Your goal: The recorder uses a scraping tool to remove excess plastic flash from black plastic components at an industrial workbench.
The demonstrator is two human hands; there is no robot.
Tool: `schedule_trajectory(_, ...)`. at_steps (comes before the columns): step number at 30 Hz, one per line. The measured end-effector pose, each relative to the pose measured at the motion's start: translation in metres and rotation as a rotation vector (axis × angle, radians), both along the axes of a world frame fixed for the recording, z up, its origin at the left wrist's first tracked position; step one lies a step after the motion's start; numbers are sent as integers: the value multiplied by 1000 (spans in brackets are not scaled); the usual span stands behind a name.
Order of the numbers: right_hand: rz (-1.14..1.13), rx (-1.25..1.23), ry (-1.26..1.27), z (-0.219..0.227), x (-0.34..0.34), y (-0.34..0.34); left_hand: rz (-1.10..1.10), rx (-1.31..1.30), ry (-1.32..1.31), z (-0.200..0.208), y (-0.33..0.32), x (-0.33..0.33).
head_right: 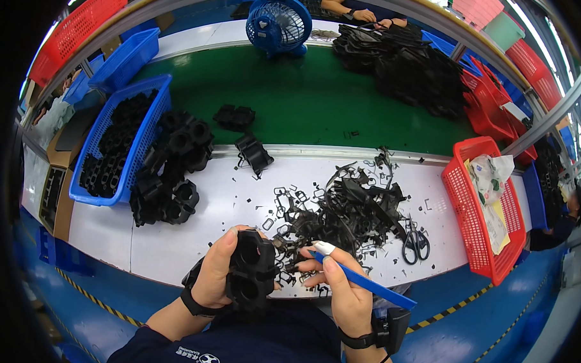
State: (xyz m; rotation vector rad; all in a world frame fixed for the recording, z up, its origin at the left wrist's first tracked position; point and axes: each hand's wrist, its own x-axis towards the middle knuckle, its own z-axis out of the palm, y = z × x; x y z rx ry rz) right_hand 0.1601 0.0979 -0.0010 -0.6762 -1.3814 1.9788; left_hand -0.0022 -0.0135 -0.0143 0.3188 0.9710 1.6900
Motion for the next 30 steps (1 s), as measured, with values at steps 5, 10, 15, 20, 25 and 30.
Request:
schedule_trajectory(5, -36, 80, -103, -5, -1, 5, 35, 17, -1, -3, -1, 0)
schedule_trajectory(10, -58, 119, -90, -7, -3, 2, 59, 17, -39, -2, 0, -1)
schedule_trajectory(15, -66, 107, -205, -13, 5, 11, 101, -48, -78, -4, 6, -9)
schedule_trajectory(20, -160, 90, -221, -12, -9, 7, 144, -50, -247, 1, 0, -20)
schedule_trajectory(25, -184, 67, -172, -20, -5, 7, 180, -43, -328, -1, -6, -33)
schedule_trajectory(30, -29, 10, -278, -1, -19, 0, 219, 40, -383, 1, -48, -64)
